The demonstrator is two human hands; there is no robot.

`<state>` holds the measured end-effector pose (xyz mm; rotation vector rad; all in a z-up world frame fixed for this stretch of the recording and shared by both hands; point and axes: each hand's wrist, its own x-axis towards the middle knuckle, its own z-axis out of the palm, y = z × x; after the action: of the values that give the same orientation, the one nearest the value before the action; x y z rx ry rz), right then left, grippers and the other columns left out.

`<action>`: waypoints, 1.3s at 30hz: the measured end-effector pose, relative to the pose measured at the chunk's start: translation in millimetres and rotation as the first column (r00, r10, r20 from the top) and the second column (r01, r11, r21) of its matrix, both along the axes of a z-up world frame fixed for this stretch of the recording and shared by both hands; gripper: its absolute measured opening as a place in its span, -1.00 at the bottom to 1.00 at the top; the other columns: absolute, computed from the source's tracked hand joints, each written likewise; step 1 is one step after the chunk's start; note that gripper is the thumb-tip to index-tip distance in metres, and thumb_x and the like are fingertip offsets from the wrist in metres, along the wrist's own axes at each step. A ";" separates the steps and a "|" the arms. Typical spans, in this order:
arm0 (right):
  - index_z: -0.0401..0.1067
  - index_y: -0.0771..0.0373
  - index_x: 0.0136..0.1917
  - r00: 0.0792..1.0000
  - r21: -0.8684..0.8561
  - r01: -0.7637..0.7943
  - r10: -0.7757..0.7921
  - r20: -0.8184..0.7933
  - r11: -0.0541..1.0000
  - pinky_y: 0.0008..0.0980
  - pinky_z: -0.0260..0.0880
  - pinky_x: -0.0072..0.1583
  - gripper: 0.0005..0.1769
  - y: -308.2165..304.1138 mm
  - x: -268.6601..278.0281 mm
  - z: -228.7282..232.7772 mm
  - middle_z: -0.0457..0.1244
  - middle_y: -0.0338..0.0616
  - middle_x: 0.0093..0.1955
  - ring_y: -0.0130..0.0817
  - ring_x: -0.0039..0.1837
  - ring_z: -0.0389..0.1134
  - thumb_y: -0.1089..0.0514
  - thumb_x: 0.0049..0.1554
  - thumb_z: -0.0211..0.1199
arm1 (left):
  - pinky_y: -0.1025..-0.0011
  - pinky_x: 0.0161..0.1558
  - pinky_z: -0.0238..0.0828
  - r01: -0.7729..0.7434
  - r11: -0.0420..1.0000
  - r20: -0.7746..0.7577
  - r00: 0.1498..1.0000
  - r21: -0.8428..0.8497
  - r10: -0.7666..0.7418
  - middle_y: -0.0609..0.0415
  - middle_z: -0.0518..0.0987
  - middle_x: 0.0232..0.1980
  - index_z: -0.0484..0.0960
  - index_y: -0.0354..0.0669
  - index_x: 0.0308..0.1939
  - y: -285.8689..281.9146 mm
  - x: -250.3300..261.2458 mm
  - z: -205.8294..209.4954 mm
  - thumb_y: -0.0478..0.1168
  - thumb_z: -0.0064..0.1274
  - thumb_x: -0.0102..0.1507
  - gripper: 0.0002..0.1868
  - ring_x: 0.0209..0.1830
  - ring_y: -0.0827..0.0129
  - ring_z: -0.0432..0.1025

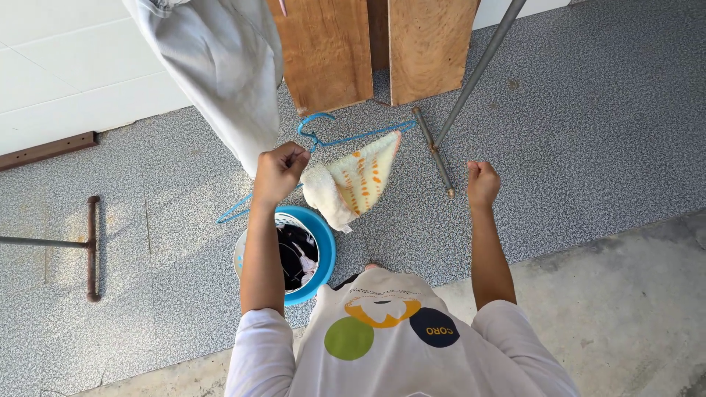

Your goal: The person takes various items of laundry from a blue basket and hangs them on a metal rack using plastic hangers and a multi-clip drying tool. They handle a grey shirt, white towels, black socks, and other small clothing items one by one.

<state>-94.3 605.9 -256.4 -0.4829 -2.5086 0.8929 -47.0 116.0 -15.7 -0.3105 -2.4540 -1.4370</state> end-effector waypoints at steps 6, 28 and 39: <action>0.04 0.35 0.58 0.835 0.191 -0.194 0.060 0.547 0.962 0.66 -0.26 0.32 0.11 12.0 2.3 16.5 0.07 0.17 0.48 0.25 0.40 0.13 -0.61 0.20 -0.33 | 0.46 -0.52 0.24 0.013 0.997 -0.008 1.000 -0.072 -0.014 0.10 0.56 -0.55 0.70 -0.27 -0.30 9.3 -4.4 -9.4 -0.29 0.23 0.25 -0.91 -0.61 0.57 0.30; 0.43 0.26 0.13 0.587 -0.273 -0.748 0.795 0.150 0.604 -0.39 0.49 -0.16 -0.68 -135.5 9.5 126.4 0.44 -0.15 -0.15 -0.41 -0.23 0.49 -0.01 0.36 0.05 | 0.05 0.04 0.22 -0.424 0.871 -0.592 0.778 -0.248 0.211 -0.12 0.44 0.05 0.45 -0.19 0.02 70.8 23.8 -149.2 -0.03 0.33 0.22 -0.51 0.04 -0.01 0.35; 0.43 0.19 0.27 0.778 -0.115 -0.592 0.603 0.179 0.798 -0.28 0.49 -0.22 -0.57 -133.9 20.5 144.7 0.41 -0.09 -0.29 -0.30 -0.28 0.48 -0.12 0.33 0.05 | 0.23 -0.21 0.57 -0.181 0.983 -0.266 0.947 0.012 0.178 -0.12 0.65 -0.15 0.62 -0.25 -0.01 52.6 -2.4 -172.0 -0.37 0.03 0.31 -0.81 -0.25 0.07 0.62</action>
<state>-73.8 472.0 -111.7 0.2621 -2.8914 1.1846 -49.3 168.6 -187.7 -0.2566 -2.2129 -1.2185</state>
